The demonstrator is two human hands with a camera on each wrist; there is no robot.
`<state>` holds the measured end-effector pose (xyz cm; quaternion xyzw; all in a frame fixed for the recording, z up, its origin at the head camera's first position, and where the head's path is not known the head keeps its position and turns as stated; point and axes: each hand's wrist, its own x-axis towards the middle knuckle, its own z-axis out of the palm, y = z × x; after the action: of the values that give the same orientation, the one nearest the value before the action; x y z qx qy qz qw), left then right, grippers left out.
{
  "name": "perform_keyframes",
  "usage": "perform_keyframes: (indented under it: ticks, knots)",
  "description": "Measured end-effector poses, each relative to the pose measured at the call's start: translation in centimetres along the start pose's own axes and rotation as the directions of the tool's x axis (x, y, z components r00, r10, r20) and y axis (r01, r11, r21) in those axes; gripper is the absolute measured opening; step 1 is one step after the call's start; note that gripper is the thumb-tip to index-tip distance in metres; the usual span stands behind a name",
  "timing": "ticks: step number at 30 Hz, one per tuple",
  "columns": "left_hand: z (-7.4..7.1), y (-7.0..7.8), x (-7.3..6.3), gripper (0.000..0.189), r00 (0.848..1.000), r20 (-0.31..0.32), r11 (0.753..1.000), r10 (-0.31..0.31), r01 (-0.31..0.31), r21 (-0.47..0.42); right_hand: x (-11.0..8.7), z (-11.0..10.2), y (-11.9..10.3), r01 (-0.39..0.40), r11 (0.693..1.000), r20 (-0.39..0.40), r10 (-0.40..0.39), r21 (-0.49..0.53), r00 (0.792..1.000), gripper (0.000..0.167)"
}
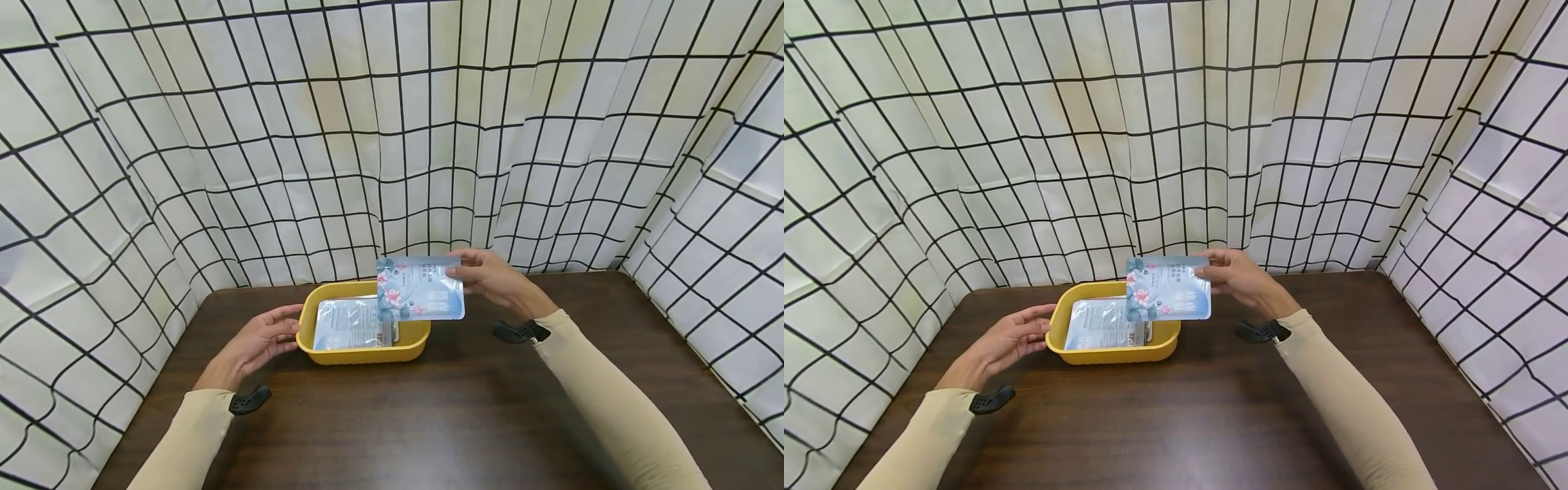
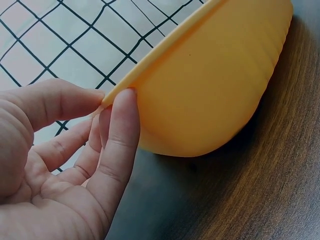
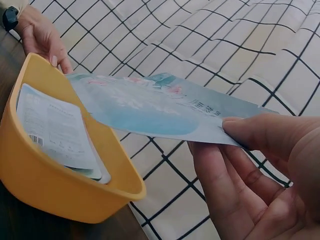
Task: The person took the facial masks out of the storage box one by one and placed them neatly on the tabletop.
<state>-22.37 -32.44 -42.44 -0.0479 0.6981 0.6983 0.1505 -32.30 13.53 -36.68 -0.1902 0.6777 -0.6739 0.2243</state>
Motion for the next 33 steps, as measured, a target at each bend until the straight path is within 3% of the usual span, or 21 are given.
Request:
perform_keyframes:
  ticks: [15,25,33]
  knots:
    - [0.1,-0.1,0.0,0.063,1.0,-0.013,1.0,-0.015,0.015,-0.021,-1.7,-2.0,0.8,0.015,1.0,-0.015,-0.015,-0.007,1.0,0.035]
    - [0.0,-0.1,0.0,0.063,1.0,-0.019,0.999,-0.016,0.016,-0.029,-3.0,-3.6,1.2,0.007,0.999,-0.022,-0.006,0.048,1.0,0.03]
    - [0.0,-0.1,0.0,0.065,1.0,-0.017,0.999,-0.017,0.016,-0.036,-4.0,-5.2,1.9,-0.004,1.0,-0.047,0.005,0.021,0.999,0.028]
